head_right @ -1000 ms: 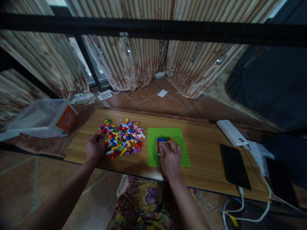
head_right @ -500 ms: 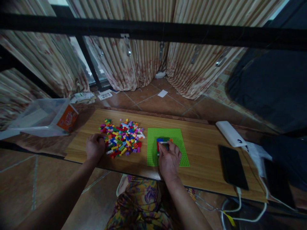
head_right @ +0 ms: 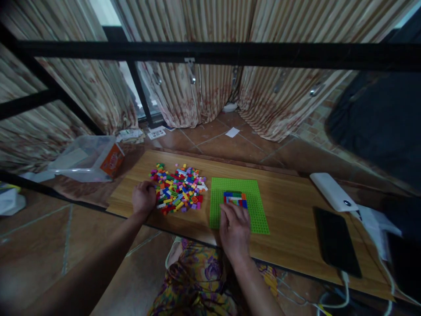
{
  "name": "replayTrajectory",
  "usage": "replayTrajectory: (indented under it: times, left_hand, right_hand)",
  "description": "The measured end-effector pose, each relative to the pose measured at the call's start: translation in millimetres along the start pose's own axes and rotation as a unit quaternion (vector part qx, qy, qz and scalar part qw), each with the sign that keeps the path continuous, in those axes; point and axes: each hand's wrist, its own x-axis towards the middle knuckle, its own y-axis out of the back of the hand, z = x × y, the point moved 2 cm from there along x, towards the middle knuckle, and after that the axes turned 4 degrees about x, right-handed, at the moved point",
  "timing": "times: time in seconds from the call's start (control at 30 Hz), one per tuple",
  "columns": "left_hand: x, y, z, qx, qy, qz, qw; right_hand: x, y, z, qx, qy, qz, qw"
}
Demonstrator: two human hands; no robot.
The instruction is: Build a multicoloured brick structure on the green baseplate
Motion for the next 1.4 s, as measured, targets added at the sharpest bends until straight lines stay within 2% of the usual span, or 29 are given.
replayTrajectory:
  times: [0.17, 0.37, 0.53, 0.73, 0.9, 1.07, 1.27, 1.4]
  left_hand:
    - [0.2, 2.8, 2.9, 0.006, 0.012, -0.01, 1.0]
    - [-0.4, 3.8, 3.2, -0.005, 0.014, -0.008, 1.0]
    - [0.0, 2.5, 1.0, -0.008, 0.002, -0.001, 1.0]
    - [1.9, 2.2, -0.2, 0.005, 0.003, -0.006, 1.0]
    - [2.2, 2.1, -1.5, 0.008, 0.003, -0.006, 1.0]
    - [2.2, -0.2, -3.6, 0.01, 0.003, -0.002, 1.0]
    - [2.7, -3.1, -6.4, 0.008, 0.009, 0.001, 1.0]
    - [2.7, -3.7, -7.0, 0.011, 0.002, -0.002, 1.0]
  right_hand:
    - [-7.3, -27.8, -27.6, 0.03, 0.013, -0.08, 0.996]
    - [2.6, -58.2, -35.8, 0.0, -0.02, -0.127, 0.992]
    - [8.4, -71.2, -36.5, -0.041, -0.045, -0.14, 0.988]
    - [9.4, -77.5, -36.1, -0.052, -0.048, -0.122, 0.99]
    - [8.5, -64.4, -38.7, 0.019, -0.054, -0.096, 0.994]
    - [5.7, -35.6, -31.9, 0.183, -0.108, -0.028, 0.977]
    - [4.6, 7.2, 12.9, 0.336, -0.273, 0.038, 0.901]
    - [3.8, 36.9, 41.5, 0.303, -0.329, 0.062, 0.892]
